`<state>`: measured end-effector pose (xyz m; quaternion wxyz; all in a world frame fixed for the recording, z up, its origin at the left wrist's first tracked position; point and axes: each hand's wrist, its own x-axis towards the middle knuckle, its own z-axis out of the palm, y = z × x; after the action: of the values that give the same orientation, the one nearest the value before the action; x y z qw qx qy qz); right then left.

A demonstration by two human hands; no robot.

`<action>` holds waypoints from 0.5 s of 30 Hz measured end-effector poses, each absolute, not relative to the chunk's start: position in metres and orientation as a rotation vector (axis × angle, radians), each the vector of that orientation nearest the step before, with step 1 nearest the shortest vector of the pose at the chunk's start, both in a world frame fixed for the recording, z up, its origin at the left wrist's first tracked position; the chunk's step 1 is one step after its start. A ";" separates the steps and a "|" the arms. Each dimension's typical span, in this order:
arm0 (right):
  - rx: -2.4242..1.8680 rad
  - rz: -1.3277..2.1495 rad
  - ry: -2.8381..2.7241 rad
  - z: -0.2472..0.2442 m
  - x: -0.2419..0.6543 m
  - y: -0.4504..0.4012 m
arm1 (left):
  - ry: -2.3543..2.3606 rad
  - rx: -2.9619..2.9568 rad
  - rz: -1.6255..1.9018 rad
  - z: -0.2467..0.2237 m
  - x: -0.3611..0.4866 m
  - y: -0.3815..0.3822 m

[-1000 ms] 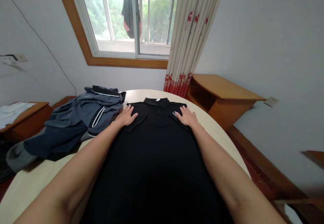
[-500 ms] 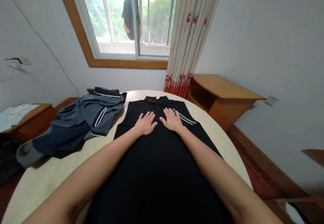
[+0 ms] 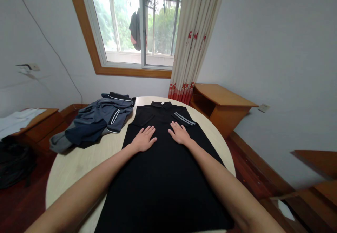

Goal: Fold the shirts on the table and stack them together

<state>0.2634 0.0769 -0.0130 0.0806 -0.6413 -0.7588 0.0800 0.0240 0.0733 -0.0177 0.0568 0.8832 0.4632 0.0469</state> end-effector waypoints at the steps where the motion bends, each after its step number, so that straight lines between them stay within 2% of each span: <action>1: -1.939 0.244 -2.260 -0.012 0.270 0.071 | 1.412 2.673 0.137 -0.018 0.015 0.066; 8: -2.092 0.261 -2.116 -0.007 0.271 0.022 | 1.532 2.630 0.184 -0.022 -0.018 0.011; 15: -1.890 0.310 -2.252 -0.010 0.238 -0.031 | 1.650 2.579 0.193 -0.020 -0.031 -0.039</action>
<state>0.2379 -0.0306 -0.0096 0.0926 -0.6366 -0.7585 0.1043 -0.0308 -0.0391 -0.0201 0.0369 0.8402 0.5374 0.0628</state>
